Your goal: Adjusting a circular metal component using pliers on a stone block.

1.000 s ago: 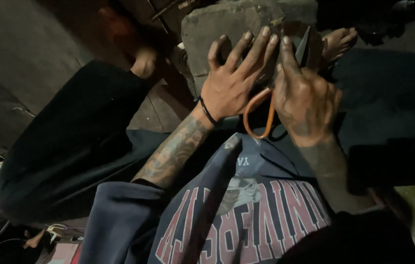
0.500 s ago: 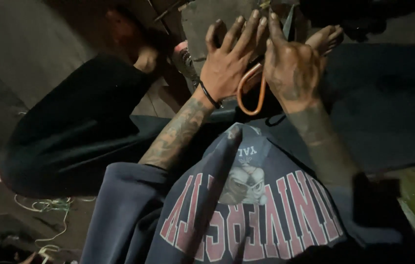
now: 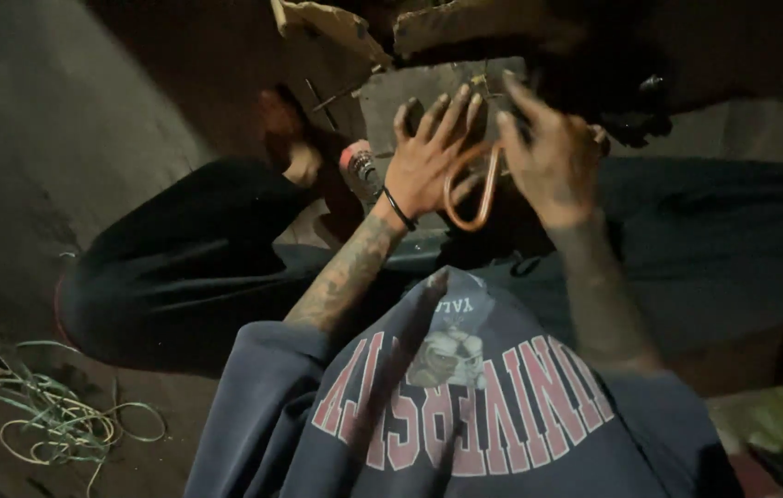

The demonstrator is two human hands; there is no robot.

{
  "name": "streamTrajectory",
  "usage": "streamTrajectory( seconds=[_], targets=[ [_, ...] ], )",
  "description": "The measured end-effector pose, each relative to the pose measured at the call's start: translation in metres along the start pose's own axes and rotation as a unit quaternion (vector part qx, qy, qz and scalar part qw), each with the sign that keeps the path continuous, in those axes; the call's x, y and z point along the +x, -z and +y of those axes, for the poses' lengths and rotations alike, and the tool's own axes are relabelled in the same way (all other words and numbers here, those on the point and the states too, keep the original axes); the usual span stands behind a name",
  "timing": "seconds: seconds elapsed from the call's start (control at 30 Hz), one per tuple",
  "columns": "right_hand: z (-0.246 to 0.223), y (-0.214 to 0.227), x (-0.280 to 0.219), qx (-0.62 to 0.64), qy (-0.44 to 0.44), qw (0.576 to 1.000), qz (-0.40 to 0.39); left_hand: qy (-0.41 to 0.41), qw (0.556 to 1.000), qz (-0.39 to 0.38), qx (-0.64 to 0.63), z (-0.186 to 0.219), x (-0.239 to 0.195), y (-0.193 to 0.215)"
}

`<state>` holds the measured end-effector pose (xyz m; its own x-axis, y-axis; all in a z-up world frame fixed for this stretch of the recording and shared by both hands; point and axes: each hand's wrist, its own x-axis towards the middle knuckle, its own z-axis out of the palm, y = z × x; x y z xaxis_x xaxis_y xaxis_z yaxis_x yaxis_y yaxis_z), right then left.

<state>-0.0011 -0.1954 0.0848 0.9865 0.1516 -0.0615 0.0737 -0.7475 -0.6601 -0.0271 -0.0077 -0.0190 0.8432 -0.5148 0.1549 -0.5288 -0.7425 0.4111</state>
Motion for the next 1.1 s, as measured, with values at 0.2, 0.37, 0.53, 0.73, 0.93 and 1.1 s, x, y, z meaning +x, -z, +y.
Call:
streamTrajectory(
  seconds=[0.2,0.37,0.53,0.73,0.93,1.1],
  targets=[
    [0.025,0.002,-0.034,-0.108,0.005,0.994,-0.03,-0.001,0.997,0.052,0.059,0.0,0.007,-0.006],
    [0.029,-0.02,-0.029,-0.184,0.049,0.982,-0.004,0.042,0.993,-0.091,0.061,0.004,0.011,0.008],
    [0.028,-0.021,-0.023,-0.185,0.056,0.981,-0.007,0.039,0.994,-0.086,0.051,0.003,0.011,0.006],
    [0.038,-0.024,-0.022,-0.189,0.057,0.98,-0.023,0.049,0.991,-0.102,0.066,0.004,0.013,0.004],
    [0.042,-0.026,-0.024,-0.202,0.06,0.977,-0.028,0.049,0.99,-0.107,0.072,0.004,0.014,0.004],
    [0.046,-0.028,-0.024,-0.182,0.057,0.981,-0.039,0.05,0.989,-0.117,0.071,0.004,0.013,0.003]
  ],
)
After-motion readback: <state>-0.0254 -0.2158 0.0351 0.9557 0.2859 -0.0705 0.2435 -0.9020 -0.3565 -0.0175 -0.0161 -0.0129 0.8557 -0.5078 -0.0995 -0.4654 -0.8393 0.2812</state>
